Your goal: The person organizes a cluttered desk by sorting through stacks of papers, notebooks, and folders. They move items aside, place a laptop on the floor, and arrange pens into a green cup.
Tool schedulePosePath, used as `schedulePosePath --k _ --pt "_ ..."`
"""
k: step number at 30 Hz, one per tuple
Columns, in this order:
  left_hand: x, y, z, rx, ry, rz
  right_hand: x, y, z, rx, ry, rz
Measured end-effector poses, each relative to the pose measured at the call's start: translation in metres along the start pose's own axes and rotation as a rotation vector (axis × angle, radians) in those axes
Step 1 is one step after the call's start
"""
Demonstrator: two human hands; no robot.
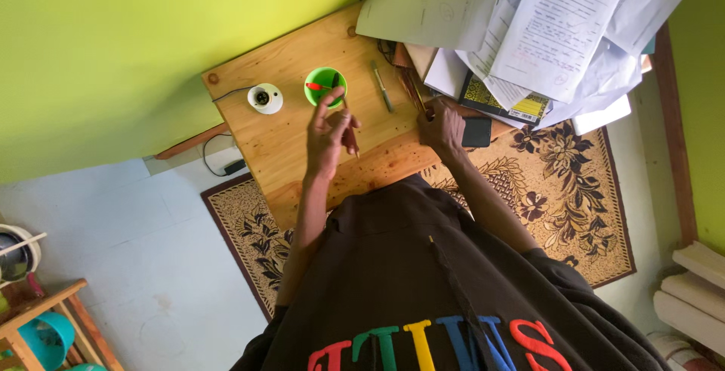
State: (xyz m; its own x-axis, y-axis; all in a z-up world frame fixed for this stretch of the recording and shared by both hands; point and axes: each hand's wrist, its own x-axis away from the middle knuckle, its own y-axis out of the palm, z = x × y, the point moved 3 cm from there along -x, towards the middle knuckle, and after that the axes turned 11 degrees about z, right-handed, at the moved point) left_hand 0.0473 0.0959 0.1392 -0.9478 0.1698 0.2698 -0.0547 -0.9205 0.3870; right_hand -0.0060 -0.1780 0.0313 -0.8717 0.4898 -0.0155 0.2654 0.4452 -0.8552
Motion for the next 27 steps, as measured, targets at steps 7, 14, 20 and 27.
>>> schedulePosePath --k 7,14,20,27 --pt "-0.003 -0.019 0.006 0.130 -0.106 0.120 0.009 -0.001 0.005 -0.232 0.007 -0.010" --pt "-0.007 -0.020 0.008 0.106 -0.021 0.099 0.030 -0.015 -0.002 -0.356 0.144 0.010" --pt "-0.012 -0.035 0.006 -0.339 0.242 0.187 0.047 -0.023 -0.012 -0.379 0.149 0.063" --pt "-0.001 -0.032 0.049 -0.896 0.224 0.311 0.054 -0.015 -0.004 -0.458 0.158 0.048"
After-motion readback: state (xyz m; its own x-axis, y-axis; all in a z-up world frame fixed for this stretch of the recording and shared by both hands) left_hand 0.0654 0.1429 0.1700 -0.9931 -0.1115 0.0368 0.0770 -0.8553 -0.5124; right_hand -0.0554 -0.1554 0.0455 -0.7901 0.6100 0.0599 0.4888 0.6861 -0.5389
